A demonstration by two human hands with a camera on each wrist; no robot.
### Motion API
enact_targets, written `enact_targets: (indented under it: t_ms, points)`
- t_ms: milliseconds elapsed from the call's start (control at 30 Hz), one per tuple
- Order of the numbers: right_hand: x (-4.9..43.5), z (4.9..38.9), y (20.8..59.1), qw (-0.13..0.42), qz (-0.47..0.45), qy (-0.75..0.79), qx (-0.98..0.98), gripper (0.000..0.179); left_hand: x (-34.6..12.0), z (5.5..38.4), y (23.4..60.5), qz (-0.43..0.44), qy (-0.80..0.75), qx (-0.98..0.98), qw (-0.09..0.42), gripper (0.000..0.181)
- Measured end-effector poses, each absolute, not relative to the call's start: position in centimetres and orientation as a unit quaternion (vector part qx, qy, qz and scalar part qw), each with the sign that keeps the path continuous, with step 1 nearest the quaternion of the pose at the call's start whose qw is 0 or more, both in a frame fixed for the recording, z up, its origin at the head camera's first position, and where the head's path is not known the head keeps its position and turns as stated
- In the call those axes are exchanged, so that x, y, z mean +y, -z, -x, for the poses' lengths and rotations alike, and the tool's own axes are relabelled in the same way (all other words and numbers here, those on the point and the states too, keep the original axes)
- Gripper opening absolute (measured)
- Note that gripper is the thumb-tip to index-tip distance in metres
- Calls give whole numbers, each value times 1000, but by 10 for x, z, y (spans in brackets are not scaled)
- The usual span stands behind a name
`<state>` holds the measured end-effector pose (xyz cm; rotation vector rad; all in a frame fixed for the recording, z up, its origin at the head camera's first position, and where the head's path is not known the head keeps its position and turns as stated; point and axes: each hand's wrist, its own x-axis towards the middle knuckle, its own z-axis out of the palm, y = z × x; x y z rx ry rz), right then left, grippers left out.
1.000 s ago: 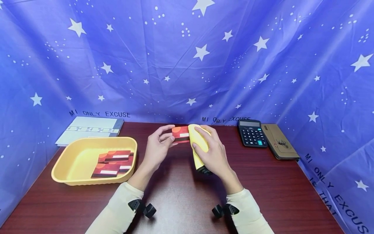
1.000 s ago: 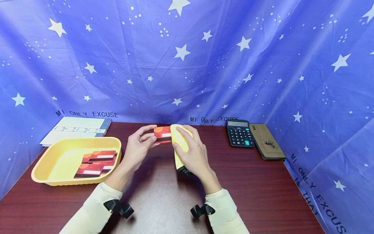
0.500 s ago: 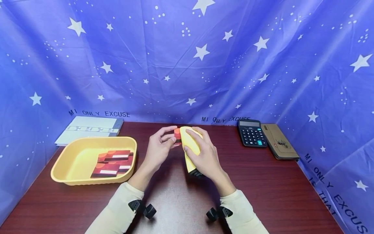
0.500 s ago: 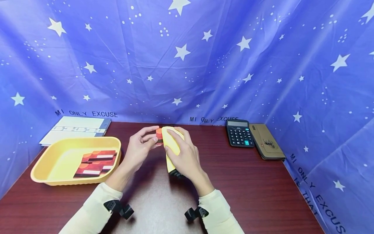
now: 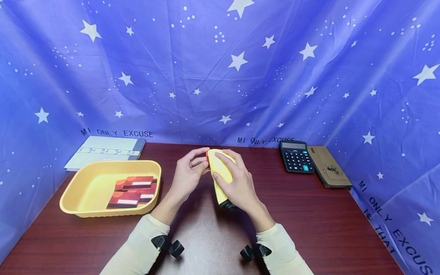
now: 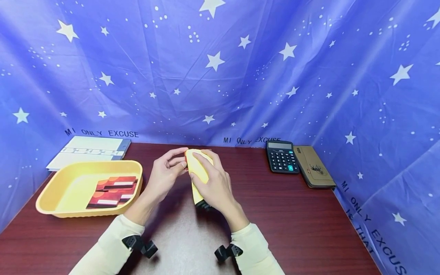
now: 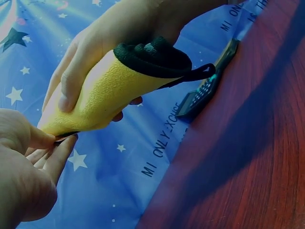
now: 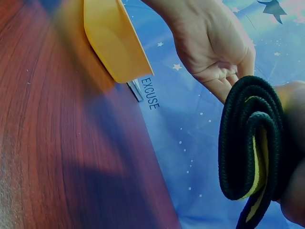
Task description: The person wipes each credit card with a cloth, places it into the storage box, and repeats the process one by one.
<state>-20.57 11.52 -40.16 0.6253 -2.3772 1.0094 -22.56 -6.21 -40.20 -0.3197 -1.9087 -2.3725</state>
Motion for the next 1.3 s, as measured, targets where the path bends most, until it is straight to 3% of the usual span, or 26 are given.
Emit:
enact_targets:
  t_ms: [867, 1300]
  points:
    - [158, 216, 399, 241, -170, -376, -879, 59, -64, 224, 396, 108, 778, -618, 35, 43]
    - [179, 216, 396, 253, -148, -377, -878, 57, -90, 219, 383, 120, 756, -642, 43, 44]
